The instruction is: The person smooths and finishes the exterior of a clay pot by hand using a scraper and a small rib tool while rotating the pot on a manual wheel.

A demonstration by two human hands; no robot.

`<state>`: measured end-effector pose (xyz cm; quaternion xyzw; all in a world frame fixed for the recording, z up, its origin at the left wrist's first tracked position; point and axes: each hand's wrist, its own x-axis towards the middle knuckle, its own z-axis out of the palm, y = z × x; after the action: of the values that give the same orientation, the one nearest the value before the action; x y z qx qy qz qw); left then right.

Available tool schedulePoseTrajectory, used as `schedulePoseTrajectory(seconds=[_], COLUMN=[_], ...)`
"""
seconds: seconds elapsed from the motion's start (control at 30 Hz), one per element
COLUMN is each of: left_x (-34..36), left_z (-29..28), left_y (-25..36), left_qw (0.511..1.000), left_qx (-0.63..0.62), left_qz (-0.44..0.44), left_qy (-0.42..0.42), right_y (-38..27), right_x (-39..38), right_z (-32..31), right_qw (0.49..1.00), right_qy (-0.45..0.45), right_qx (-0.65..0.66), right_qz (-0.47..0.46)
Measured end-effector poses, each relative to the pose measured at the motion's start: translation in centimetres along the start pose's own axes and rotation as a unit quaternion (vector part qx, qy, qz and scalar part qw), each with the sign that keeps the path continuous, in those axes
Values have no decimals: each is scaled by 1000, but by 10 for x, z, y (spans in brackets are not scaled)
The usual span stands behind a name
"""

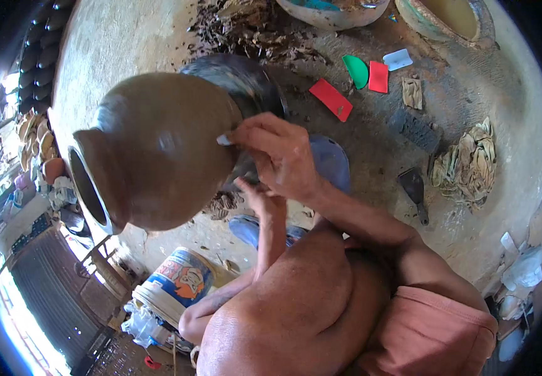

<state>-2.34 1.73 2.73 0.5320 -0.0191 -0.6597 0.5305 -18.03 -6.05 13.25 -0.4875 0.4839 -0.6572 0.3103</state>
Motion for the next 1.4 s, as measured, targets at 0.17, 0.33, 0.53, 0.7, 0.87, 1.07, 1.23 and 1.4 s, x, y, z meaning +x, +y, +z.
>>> schedulePoseTrajectory(seconds=[0.17, 0.33, 0.53, 0.7, 0.87, 1.07, 1.23, 1.4], left_x=[-25, 60, -9, -3, 64, -9, 16, 57], left_z=[34, -63, 4, 32, -69, -20, -16, -41], left_y=[27, 121, -4, 51, 105, 7, 85, 82], left_qw=[993, 963, 999, 997, 977, 993, 993, 977], left_qx=[-9, 252, 39, 43, 182, 96, 100, 129], left_qz=[-118, 67, 2, -41, 86, -22, -58, 142], left_qy=[-24, 63, -1, 40, 74, 69, 31, 91], right_y=[4, 1, 11, 15, 8, 13, 14, 16], right_x=[9, 5, 3, 5, 1, 1, -5, -7], right_z=[-5, 8, 5, -4, 9, 2, -2, 12], right_qw=[1000, 1000, 1000, 1000, 999, 1000, 999, 1000], right_qy=[12, -3, 5, 9, -7, 25, 27, 13], right_qx=[-1, 13, -6, -18, 8, -2, -10, -7], right_qz=[1, 19, 8, 5, 36, 12, 32, 21])
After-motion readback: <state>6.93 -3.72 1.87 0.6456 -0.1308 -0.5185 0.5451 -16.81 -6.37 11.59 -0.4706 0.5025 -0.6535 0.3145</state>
